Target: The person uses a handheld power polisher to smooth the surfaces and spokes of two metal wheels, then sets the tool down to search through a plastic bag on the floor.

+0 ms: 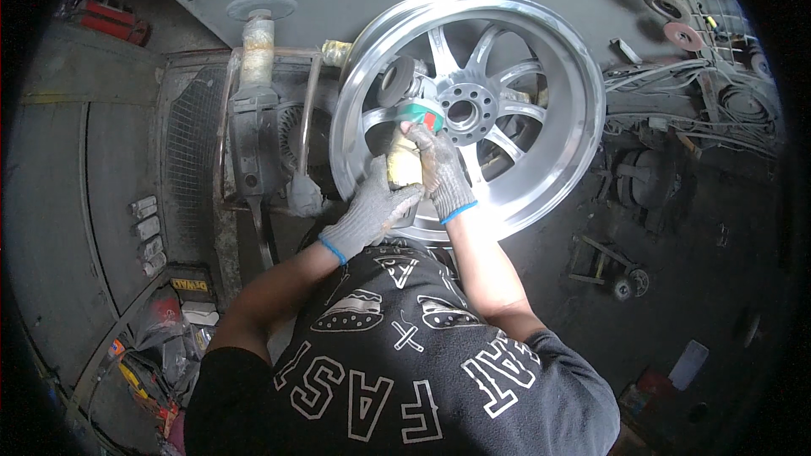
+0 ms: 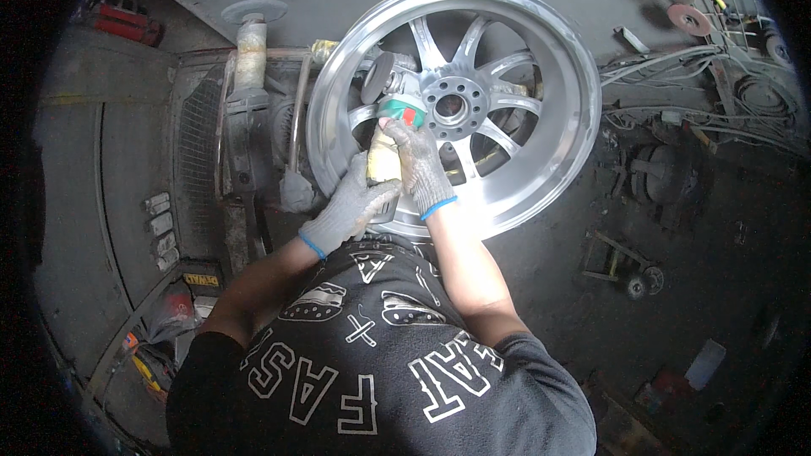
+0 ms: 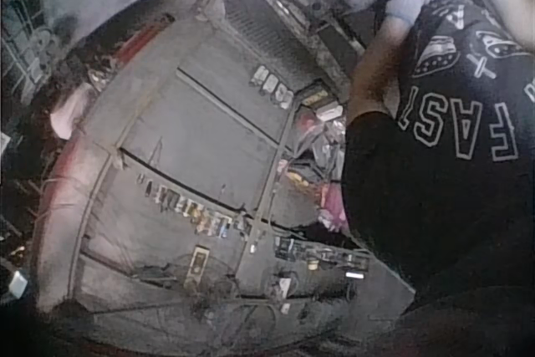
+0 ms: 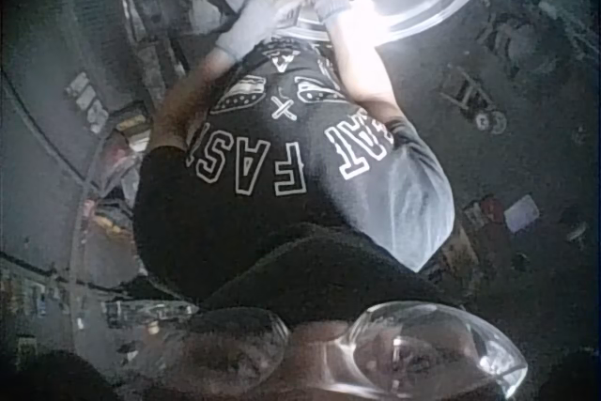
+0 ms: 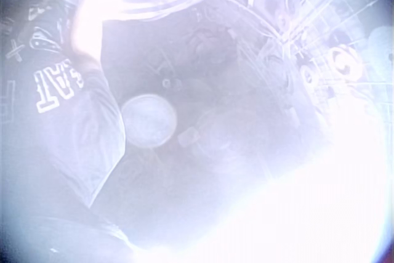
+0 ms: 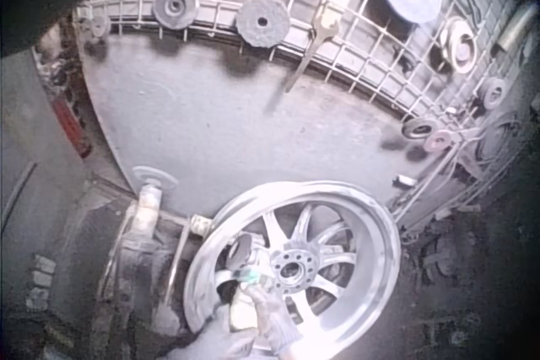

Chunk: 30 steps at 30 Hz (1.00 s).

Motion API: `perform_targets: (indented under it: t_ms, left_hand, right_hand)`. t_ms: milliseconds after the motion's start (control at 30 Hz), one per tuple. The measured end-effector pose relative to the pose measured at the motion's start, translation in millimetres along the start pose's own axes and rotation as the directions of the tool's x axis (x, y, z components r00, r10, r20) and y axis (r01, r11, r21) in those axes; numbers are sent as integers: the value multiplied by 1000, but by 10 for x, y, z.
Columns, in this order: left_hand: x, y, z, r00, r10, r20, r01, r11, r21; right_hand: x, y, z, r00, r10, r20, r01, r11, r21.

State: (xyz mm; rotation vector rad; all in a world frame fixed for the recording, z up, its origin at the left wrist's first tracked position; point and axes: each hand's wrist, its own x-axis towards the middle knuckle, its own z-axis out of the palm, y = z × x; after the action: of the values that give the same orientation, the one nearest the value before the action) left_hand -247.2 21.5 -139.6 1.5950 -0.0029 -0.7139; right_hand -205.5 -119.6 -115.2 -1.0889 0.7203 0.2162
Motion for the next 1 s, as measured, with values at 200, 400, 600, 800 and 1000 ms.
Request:
perform_targets:
  t_ms: [200,400,600,800,1000]
  left_hand:
    - [-1,-131,20,998,-3,-60,7,997,73]
    - [-93,127,-22,998,-25,-56,36,978,203]
    - [-97,25,7,995,-33,-89,55,966,252]
    - [-83,84,3,995,-86,-43,92,984,150]
    - [-114,58,29,994,-66,-93,86,969,232]
  right_hand:
    - [50,52,11,997,16,76,-18,1000,19]
    - [14,59,3,996,-48,81,45,998,36]
    - [-16,56,19,996,-6,89,0,998,64]
    - [35,90,-29,995,21,95,-25,999,47]
    - [51,121,-56,997,11,81,-15,999,50]
